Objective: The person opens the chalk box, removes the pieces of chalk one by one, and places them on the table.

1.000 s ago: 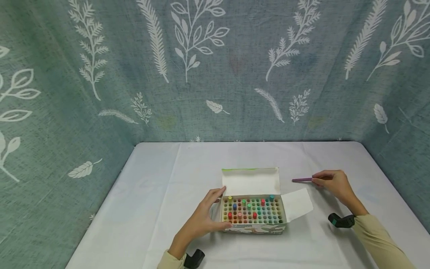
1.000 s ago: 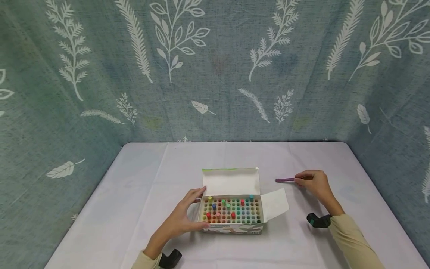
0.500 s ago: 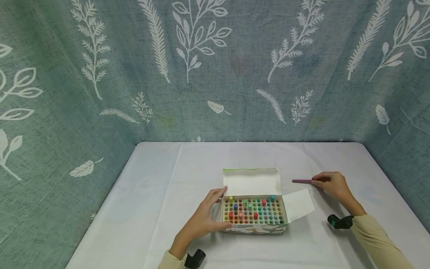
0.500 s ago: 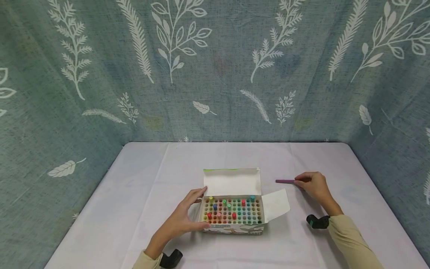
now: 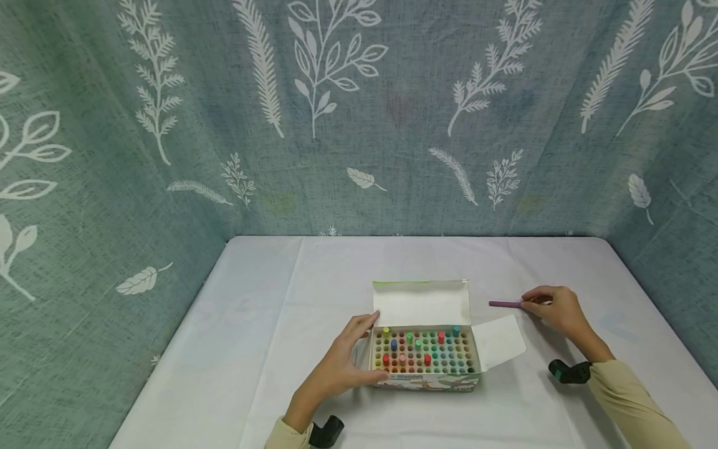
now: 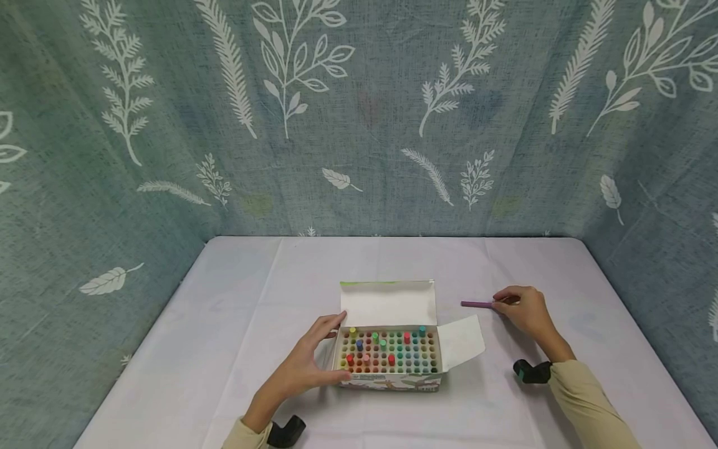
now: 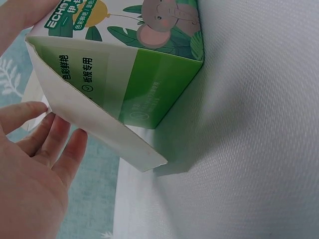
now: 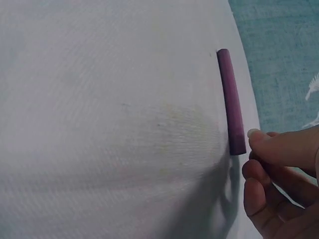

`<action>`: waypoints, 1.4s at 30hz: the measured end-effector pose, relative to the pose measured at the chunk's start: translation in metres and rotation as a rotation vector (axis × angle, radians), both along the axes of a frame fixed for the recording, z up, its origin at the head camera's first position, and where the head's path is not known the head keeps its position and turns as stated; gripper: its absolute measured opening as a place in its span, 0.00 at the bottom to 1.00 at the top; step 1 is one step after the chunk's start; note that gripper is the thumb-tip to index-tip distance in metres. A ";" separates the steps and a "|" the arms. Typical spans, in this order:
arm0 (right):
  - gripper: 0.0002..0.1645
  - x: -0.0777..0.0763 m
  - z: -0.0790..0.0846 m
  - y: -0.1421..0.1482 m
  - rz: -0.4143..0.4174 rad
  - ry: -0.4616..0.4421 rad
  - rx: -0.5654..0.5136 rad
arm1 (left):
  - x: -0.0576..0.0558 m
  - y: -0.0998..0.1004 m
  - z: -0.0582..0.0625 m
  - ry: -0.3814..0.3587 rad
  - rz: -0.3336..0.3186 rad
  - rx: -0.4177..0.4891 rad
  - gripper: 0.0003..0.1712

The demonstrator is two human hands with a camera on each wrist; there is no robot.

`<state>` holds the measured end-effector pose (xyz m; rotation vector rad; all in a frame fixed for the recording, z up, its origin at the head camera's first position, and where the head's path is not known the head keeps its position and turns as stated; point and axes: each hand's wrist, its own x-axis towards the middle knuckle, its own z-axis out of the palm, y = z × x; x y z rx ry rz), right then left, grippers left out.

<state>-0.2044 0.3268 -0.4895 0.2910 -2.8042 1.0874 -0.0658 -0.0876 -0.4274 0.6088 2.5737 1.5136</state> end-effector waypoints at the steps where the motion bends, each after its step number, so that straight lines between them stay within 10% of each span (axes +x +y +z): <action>1: 0.08 0.001 0.002 0.000 0.001 0.003 0.003 | 0.000 0.000 0.000 0.000 -0.002 0.001 0.54; 14: 0.07 0.008 0.016 0.001 0.088 0.176 0.008 | 0.003 -0.003 0.000 -0.009 0.002 -0.006 0.54; 31: 0.09 0.043 0.084 -0.031 0.209 0.250 0.044 | 0.004 -0.007 -0.002 -0.013 -0.010 -0.001 0.54; 42: 0.14 0.057 0.110 -0.042 0.313 0.304 0.050 | -0.008 -0.014 -0.039 0.014 0.009 -0.014 0.56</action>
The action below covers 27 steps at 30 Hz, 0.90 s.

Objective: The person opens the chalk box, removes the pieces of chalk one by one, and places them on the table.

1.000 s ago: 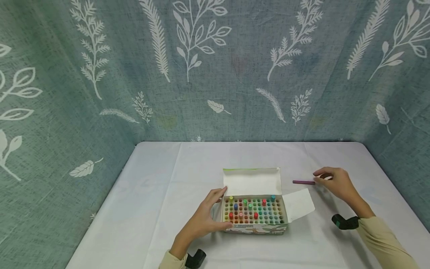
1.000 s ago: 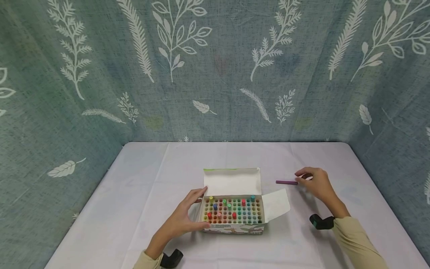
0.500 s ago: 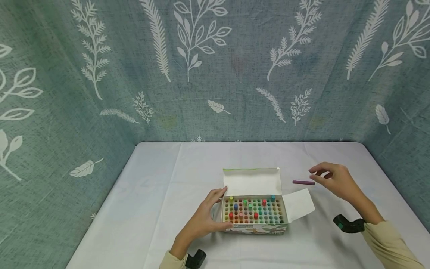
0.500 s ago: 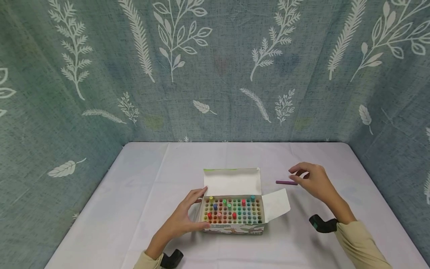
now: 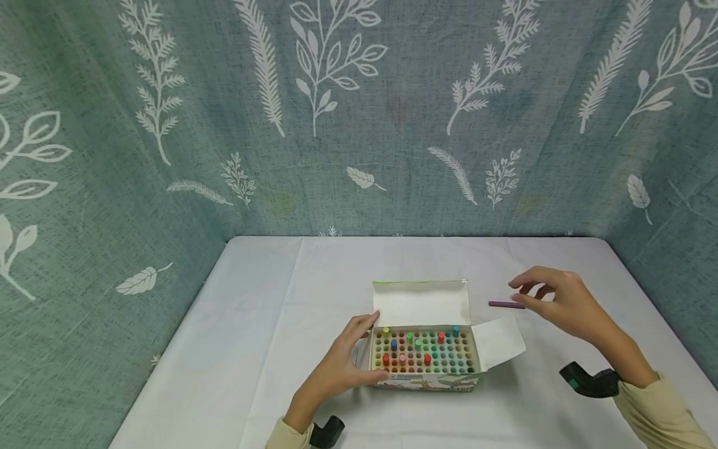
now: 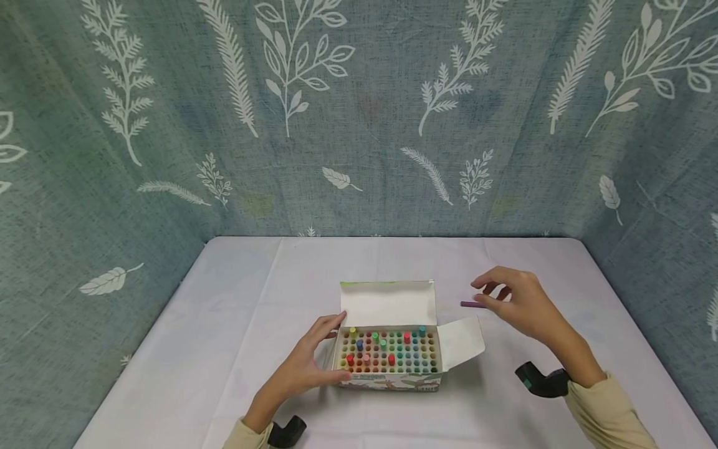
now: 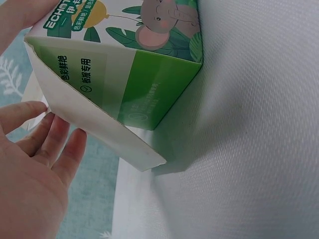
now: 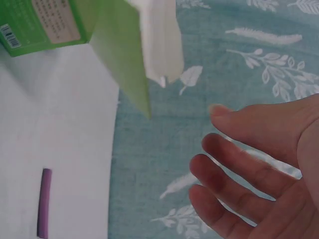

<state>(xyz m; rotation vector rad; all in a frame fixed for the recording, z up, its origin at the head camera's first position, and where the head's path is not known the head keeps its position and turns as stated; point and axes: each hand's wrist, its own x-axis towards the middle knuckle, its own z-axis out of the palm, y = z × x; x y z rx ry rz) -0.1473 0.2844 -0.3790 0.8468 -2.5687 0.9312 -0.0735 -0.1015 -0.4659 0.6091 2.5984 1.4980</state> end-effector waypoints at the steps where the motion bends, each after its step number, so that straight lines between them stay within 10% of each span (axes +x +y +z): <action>1: 0.15 0.001 0.002 -0.001 0.018 0.008 -0.001 | 0.000 0.000 0.000 0.002 -0.002 0.004 0.56; 11: 0.21 0.008 0.016 -0.013 0.122 0.053 0.012 | 0.011 0.010 0.039 -0.024 -0.011 0.022 0.54; 27: 0.21 0.019 0.003 -0.044 0.224 0.008 0.034 | 0.009 0.010 0.038 -0.018 -0.020 0.037 0.54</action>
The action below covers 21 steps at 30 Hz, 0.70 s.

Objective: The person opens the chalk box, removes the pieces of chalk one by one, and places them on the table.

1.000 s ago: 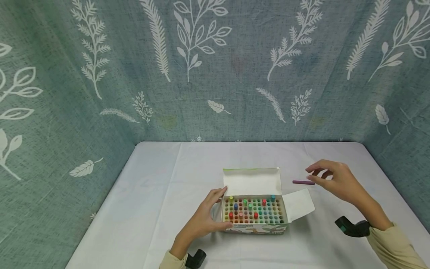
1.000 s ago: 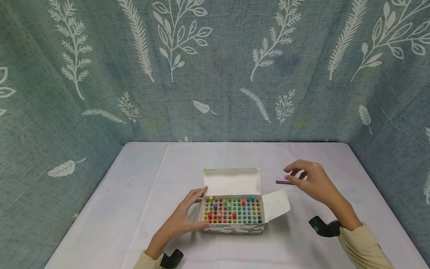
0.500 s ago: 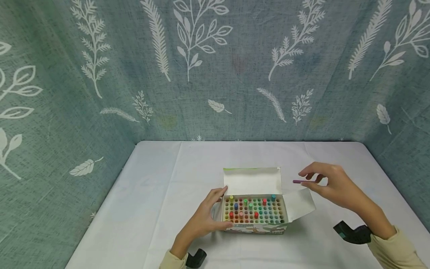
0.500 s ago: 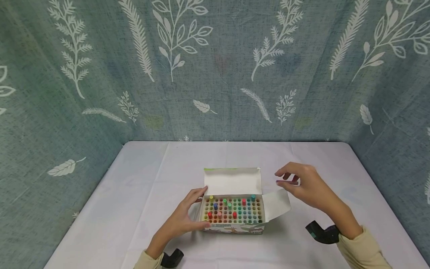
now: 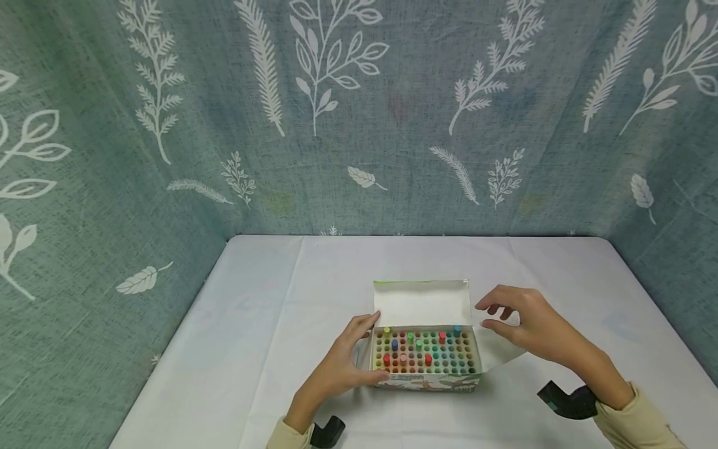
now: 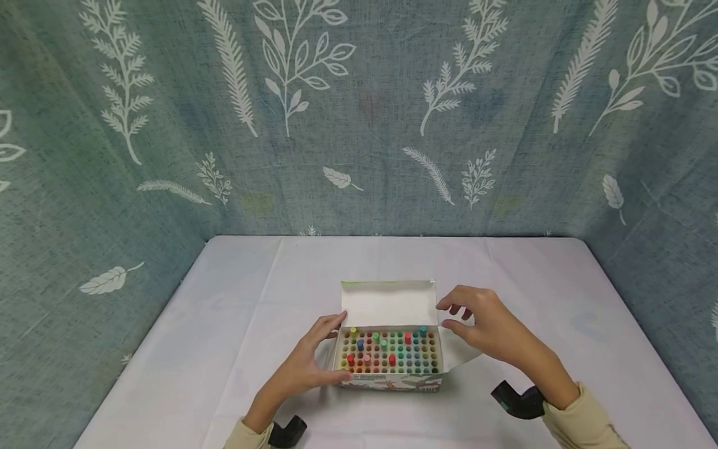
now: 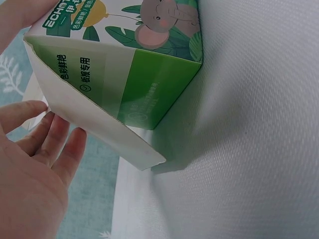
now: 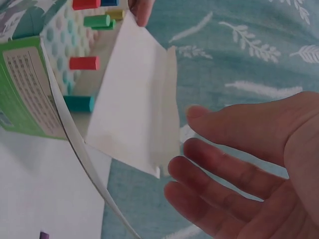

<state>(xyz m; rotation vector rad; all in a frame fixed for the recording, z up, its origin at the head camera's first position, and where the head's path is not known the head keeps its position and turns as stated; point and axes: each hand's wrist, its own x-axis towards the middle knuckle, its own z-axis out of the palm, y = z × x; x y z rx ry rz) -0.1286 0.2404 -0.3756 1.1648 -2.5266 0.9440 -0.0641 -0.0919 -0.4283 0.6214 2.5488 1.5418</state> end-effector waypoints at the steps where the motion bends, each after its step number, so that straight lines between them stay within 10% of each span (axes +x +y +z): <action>1: 0.20 0.001 -0.001 -0.002 0.005 -0.011 0.000 | 0.000 0.000 0.000 0.002 0.000 0.000 0.54; 21: 0.12 0.009 -0.025 -0.024 0.012 -0.172 0.063 | 0.008 0.006 0.000 -0.001 0.016 -0.001 0.54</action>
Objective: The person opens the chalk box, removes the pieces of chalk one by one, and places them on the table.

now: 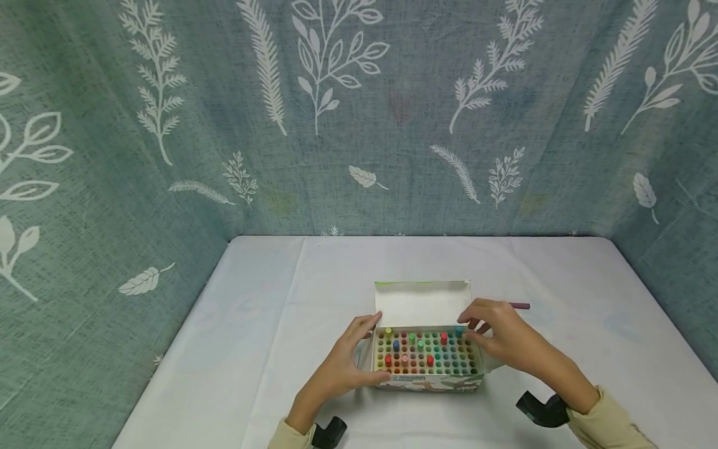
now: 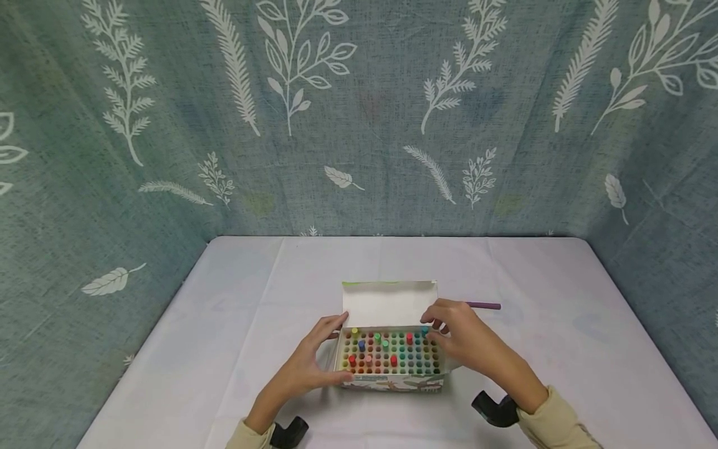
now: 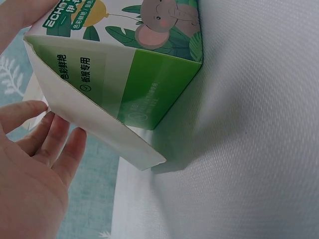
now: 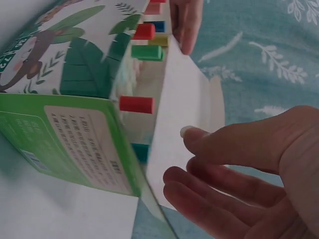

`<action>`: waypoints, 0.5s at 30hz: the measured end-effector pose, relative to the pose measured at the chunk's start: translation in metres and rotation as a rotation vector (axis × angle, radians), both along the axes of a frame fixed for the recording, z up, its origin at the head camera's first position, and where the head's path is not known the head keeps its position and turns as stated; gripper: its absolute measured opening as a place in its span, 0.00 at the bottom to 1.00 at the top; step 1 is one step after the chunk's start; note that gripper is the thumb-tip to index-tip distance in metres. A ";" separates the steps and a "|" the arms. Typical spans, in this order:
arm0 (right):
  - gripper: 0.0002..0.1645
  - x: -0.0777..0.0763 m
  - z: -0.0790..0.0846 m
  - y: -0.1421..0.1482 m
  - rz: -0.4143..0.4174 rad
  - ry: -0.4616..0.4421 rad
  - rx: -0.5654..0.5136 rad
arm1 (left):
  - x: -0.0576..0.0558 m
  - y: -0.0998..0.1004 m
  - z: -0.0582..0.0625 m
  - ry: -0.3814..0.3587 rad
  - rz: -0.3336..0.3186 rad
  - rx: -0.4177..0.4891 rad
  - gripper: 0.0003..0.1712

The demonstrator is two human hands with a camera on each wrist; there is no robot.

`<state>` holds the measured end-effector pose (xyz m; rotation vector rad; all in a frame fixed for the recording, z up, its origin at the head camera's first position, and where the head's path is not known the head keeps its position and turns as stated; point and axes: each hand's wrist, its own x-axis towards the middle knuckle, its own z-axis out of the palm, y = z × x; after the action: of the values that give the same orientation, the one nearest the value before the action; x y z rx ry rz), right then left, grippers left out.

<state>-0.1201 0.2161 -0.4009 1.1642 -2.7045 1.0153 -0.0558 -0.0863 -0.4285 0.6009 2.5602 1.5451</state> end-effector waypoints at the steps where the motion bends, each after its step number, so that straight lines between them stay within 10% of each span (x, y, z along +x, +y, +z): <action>1: 0.12 -0.001 -0.002 -0.001 -0.003 0.003 0.008 | 0.000 0.000 0.000 -0.001 0.001 0.000 0.54; 15: 0.15 -0.005 -0.024 -0.015 -0.064 0.264 0.128 | -0.004 0.004 0.000 0.018 -0.004 -0.006 0.53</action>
<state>-0.1253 0.2008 -0.4245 1.1312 -2.6081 0.6373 -0.0600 -0.0824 -0.4282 0.6220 2.5739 1.5369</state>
